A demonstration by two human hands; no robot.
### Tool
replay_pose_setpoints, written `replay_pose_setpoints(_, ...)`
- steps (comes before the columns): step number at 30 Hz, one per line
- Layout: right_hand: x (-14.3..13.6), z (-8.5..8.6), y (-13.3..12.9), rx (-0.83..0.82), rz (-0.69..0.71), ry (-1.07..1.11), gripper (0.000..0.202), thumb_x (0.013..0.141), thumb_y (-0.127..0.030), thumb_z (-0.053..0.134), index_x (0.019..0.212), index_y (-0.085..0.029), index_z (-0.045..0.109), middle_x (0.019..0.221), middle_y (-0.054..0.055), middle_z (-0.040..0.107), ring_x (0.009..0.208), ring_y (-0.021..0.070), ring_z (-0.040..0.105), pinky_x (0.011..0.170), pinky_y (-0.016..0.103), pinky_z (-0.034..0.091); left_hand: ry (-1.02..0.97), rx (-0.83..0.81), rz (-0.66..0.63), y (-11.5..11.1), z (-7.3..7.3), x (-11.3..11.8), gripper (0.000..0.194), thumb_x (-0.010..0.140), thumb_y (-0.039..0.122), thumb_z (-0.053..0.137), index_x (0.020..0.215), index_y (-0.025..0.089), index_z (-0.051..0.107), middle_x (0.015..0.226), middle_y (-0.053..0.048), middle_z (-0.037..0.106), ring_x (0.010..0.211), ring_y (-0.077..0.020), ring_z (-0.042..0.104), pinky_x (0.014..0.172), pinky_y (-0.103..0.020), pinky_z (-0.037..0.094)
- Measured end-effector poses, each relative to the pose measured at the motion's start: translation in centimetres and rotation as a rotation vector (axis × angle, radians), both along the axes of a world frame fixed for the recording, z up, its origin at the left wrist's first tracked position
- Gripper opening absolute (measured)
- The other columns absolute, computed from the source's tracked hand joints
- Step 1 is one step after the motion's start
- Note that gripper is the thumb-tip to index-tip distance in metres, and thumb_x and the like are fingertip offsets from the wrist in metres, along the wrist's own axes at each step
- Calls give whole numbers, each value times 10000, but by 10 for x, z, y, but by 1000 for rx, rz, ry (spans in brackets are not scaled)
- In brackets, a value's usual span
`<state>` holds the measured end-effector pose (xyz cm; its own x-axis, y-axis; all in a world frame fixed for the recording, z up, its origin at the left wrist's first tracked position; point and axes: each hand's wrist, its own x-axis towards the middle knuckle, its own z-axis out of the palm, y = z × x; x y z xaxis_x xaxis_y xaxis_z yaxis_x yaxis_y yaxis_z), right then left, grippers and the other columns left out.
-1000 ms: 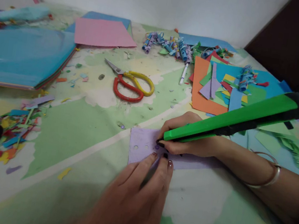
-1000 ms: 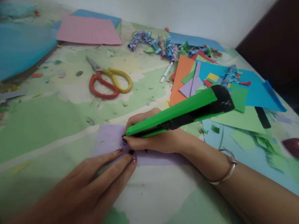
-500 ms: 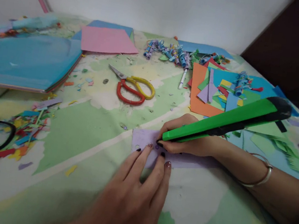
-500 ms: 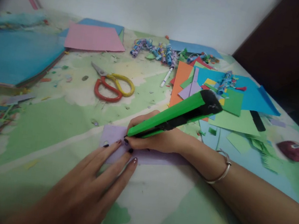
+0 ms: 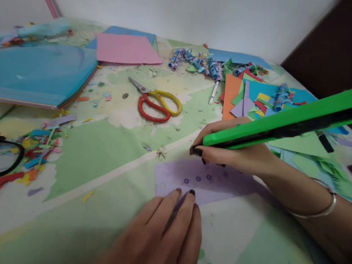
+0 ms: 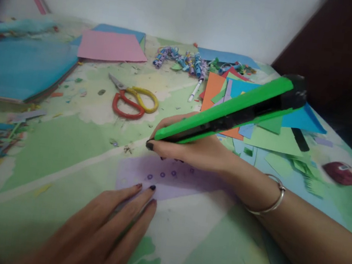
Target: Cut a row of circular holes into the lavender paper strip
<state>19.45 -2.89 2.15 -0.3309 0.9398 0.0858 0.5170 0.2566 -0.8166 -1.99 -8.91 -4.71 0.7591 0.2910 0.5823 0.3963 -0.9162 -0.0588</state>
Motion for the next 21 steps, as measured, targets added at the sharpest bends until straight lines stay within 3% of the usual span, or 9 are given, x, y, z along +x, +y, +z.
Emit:
replay_pose_setpoints(3, 1, 0, -4, 19, -85, -1, 115, 792, -255, 621, 766, -152, 667, 591, -23, 616, 504, 57, 534, 439, 135, 409, -44, -53, -30, 3, -5, 1, 445, 931, 367, 340, 1113, 64, 611, 1156, -162, 628, 1143, -339, 512, 953, -450, 398)
replay_pose_setpoints(6, 1, -2, -6, 26, -160, 0, 90, 784, -234, 629, 761, -155, 667, 579, -21, 619, 464, 51, 511, 407, 133, 398, 121, -125, -53, 7, -5, 0, 777, 847, 693, 302, 1222, 59, 547, 1289, -211, 537, 1251, -439, 396, 993, -563, 336)
replay_pose_setpoints(8, 1, -2, -7, 41, -207, 28, 105, 790, -248, 632, 742, -159, 659, 558, -23, 608, 440, 50, 495, 391, 136, 394, 213, -144, -40, 7, -4, -2, 910, 790, 780, 269, 1303, 60, 482, 1360, -229, 471, 1284, -461, 349, 1015, -582, 289)
replay_pose_setpoints(13, -1, 1, -10, 42, -233, 128, 129, 795, -276, 638, 762, -153, 663, 550, -25, 591, 447, 57, 503, 392, 139, 406, 180, -32, 84, -4, -8, -6, 940, 812, 767, 181, 1326, 35, 470, 1328, -249, 500, 1231, -453, 415, 966, -545, 304)
replay_pose_setpoints(18, -10, -9, -11, -66, 72, 66, 122, 749, -203, 654, 843, -132, 685, 729, 14, 670, 597, 73, 577, 503, 133, 466, 190, 32, 79, -6, -4, -7, 921, 818, 760, 188, 1285, 38, 519, 1282, -245, 540, 1168, -455, 473, 926, -543, 332)
replay_pose_setpoints(21, -16, -21, -7, -138, 194, 75, 111, 758, -226, 651, 781, -117, 646, 649, -5, 629, 554, 59, 547, 498, 130, 450, 222, 48, 54, -4, 2, -8, 873, 840, 733, 225, 1260, 33, 536, 1257, -230, 565, 1153, -428, 502, 945, -505, 346)
